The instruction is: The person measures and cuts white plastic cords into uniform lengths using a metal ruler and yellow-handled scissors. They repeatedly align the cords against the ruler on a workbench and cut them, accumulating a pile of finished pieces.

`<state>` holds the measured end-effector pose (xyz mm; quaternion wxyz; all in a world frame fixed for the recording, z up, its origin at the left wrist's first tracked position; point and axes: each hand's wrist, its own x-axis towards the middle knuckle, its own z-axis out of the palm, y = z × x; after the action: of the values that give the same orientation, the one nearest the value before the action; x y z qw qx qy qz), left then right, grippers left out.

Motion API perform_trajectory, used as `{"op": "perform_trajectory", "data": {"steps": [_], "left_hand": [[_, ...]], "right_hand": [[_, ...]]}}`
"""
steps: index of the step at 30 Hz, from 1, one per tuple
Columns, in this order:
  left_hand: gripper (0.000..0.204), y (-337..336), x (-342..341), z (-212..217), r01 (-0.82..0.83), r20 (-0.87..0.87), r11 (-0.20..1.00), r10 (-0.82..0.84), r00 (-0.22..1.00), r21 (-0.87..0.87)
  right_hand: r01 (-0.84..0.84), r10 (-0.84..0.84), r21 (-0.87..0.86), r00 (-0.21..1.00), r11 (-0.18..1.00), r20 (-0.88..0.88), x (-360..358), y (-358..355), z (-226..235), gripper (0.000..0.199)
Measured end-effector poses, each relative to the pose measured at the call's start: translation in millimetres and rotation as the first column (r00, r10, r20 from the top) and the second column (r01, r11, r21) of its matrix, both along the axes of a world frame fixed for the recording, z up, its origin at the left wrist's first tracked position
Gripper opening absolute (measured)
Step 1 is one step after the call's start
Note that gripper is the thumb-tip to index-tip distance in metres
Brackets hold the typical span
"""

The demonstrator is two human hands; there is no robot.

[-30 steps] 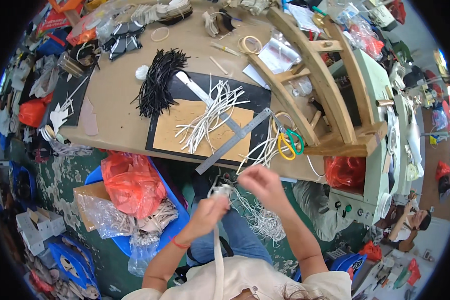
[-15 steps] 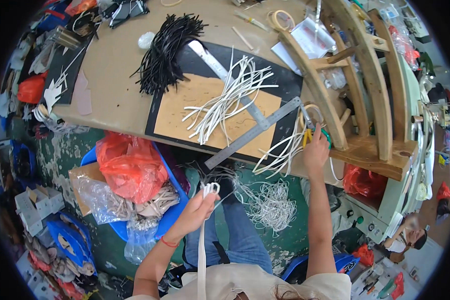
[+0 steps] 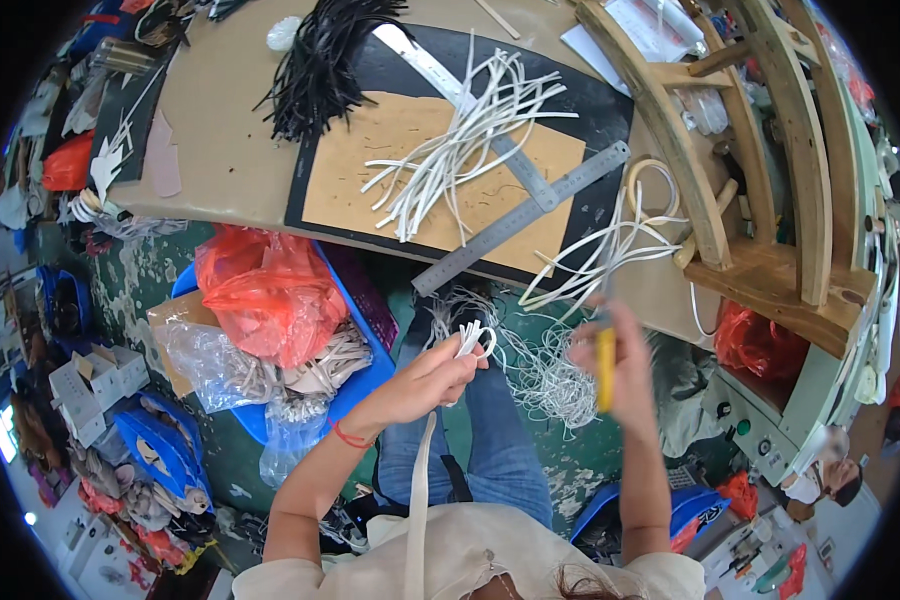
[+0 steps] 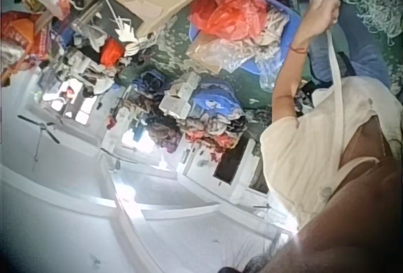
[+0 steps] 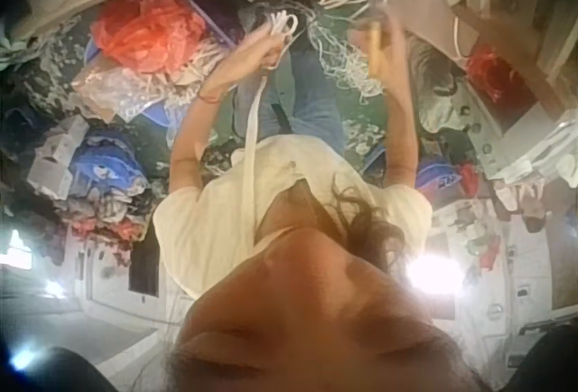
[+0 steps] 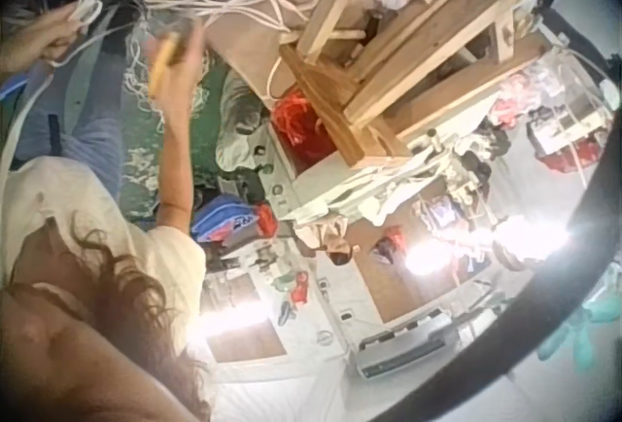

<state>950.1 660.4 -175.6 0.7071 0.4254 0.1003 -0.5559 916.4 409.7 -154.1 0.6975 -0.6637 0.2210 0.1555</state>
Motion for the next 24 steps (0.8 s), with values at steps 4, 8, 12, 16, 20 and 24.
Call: {"op": "perform_trajectory", "data": {"steps": [4,8,12,16,20,24], "left_hand": [[0.021,-20,3,-1,0.038,-0.044,0.999,-0.039,0.998,-0.025],[0.024,-31,5,2,0.054,-0.069,0.998,-0.057,0.996,-0.036],[0.028,-36,5,7,0.154,0.056,0.988,-0.155,0.986,0.031],[0.03,-38,3,2,0.198,0.177,0.978,-0.208,0.962,0.07],[0.027,-32,5,-5,0.205,0.124,0.978,-0.207,0.97,0.033],[0.028,-21,15,-13,0.221,-0.033,0.972,-0.224,0.974,-0.083]], "right_hand": [[-0.129,0.11,0.171,0.987,0.977,0.115,-1,36,-13,0.064],[-0.145,0.113,0.137,0.97,0.98,0.214,5,36,-22,0.061],[-0.106,0.088,0.124,0.986,0.987,0.144,7,33,-23,0.058],[-0.062,0.047,0.154,0.994,0.986,0.1,13,33,-21,0.057],[-0.15,0.149,0.015,0.988,0.989,0.04,8,20,-19,0.062],[-0.48,0.493,-0.295,0.869,0.826,-0.034,-25,-15,-4,0.071]]}}
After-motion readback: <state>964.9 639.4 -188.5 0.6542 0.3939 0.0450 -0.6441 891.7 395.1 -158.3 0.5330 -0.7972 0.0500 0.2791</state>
